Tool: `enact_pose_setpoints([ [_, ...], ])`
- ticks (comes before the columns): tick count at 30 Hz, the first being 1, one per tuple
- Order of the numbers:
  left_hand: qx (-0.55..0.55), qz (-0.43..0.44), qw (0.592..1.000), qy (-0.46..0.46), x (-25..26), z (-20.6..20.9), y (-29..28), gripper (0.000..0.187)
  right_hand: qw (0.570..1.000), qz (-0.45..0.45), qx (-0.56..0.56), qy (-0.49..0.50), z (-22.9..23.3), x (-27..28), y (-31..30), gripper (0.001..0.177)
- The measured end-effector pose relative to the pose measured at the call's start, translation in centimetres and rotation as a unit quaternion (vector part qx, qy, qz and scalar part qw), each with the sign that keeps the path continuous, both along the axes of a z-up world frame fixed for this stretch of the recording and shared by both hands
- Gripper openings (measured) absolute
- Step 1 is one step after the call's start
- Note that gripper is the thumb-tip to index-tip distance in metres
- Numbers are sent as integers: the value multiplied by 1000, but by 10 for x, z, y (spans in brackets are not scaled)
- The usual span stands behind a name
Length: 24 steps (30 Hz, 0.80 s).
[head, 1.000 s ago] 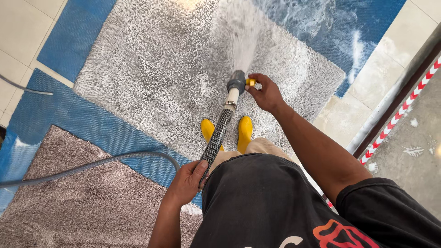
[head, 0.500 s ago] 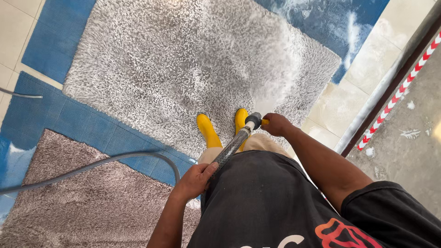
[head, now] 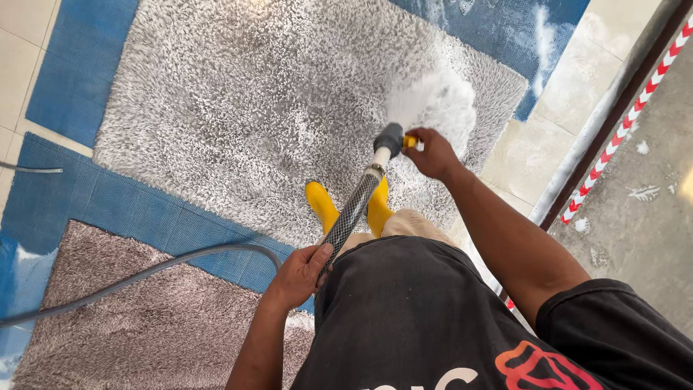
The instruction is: The person sprays water from a hose onto two rugs placed on the floor, moving the stream back and forth to soak the fibers.
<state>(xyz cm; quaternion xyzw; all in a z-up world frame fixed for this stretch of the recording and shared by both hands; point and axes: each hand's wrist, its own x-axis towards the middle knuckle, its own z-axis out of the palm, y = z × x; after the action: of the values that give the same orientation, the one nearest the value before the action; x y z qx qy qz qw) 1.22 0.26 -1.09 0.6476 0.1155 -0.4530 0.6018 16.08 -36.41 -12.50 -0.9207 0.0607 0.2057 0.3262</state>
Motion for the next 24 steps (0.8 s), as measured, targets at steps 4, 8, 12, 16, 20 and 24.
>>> enact_pose_setpoints([
  [4,-7,-3,1000,-24,5,9,-1,60,996,-66,5,66,33,16,8,52],
  [8,4,-9,1000,-25,10,14,-1,60,997,-55,24,49,38,16,8,52],
  [12,33,-36,999,-16,12,12,-2,62,997,-23,4,71,16,1,-7,54],
  [16,34,-55,998,-6,9,9,-7,62,993,-25,9,116,-7,-29,-21,55],
  [20,58,-89,994,7,6,6,-13,65,986,-44,0,163,-20,-55,-30,55],
  [24,57,-98,993,16,5,5,-18,65,980,-67,5,187,-21,-66,-37,56],
])
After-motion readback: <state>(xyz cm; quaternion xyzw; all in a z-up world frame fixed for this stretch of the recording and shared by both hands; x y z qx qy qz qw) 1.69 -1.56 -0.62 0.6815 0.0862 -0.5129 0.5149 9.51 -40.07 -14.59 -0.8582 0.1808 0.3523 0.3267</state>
